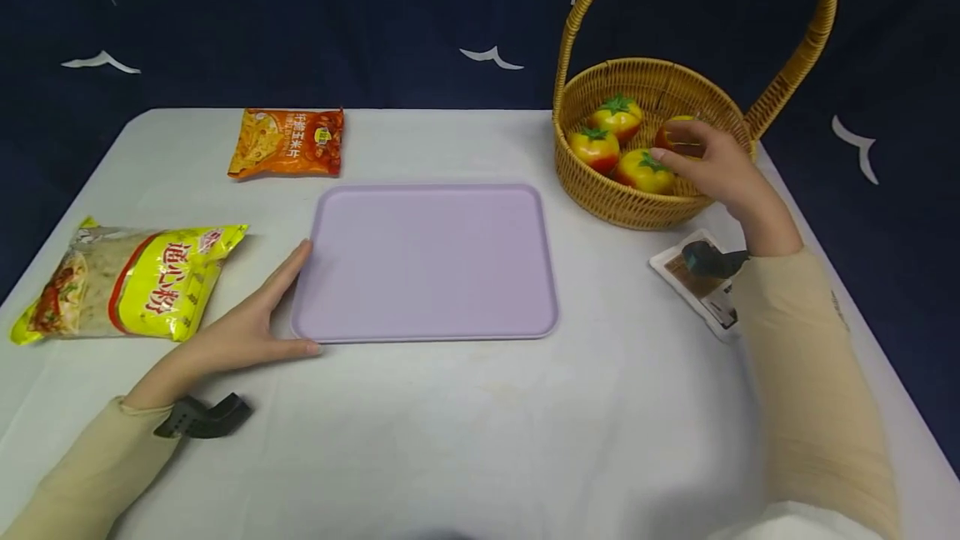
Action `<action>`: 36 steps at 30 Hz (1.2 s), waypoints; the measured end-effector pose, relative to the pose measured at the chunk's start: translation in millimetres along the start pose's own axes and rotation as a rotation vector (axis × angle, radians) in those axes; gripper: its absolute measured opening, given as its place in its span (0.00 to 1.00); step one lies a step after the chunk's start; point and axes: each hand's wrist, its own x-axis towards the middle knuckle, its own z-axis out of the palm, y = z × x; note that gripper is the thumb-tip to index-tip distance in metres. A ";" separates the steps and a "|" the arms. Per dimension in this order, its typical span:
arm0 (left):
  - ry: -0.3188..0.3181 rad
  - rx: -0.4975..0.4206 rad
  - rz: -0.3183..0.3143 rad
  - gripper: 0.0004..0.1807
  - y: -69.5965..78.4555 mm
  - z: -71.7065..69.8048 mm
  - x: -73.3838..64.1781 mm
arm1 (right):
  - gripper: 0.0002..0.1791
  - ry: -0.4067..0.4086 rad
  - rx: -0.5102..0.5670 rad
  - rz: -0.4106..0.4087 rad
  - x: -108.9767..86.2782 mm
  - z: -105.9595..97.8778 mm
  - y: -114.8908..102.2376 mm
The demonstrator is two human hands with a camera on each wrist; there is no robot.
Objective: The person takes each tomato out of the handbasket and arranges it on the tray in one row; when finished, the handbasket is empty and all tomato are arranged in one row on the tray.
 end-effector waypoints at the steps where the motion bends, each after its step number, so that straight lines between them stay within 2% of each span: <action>1: -0.006 0.002 -0.003 0.65 -1.3 0.2 -0.8 | 0.40 -0.022 -0.016 -0.001 2.2 0.6 -0.7; 5: -0.022 0.014 -0.016 0.66 -3.4 0.0 -1.8 | 0.40 -0.120 -0.085 -0.012 9.4 1.6 -2.8; 12: -0.018 0.048 -0.026 0.65 -5.2 1.3 -2.5 | 0.45 -0.319 -0.247 0.035 15.8 1.5 -8.9; 16: -0.014 0.069 -0.030 0.63 -5.8 2.4 -2.5 | 0.45 -0.365 -0.253 0.052 18.3 2.3 -10.0; 21: -0.013 0.074 -0.023 0.62 -7.4 3.9 -3.1 | 0.47 -0.365 -0.239 0.066 20.0 2.1 -9.0; 26: -0.005 0.087 -0.016 0.62 -9.3 7.4 -1.8 | 0.47 -0.297 -0.189 0.089 12.9 -2.1 -12.6; 30: 0.001 0.103 -0.027 0.62 -9.1 8.8 -0.5 | 0.46 -0.153 -0.090 0.080 -1.2 -6.7 -22.7; 33: 0.004 0.111 -0.040 0.62 -9.1 8.1 -0.9 | 0.41 -0.015 0.013 0.013 -11.4 -3.0 -37.5; 36: 0.007 0.119 -0.046 0.62 -10.4 7.3 -2.0 | 0.36 0.075 0.132 -0.120 -18.0 10.3 -59.5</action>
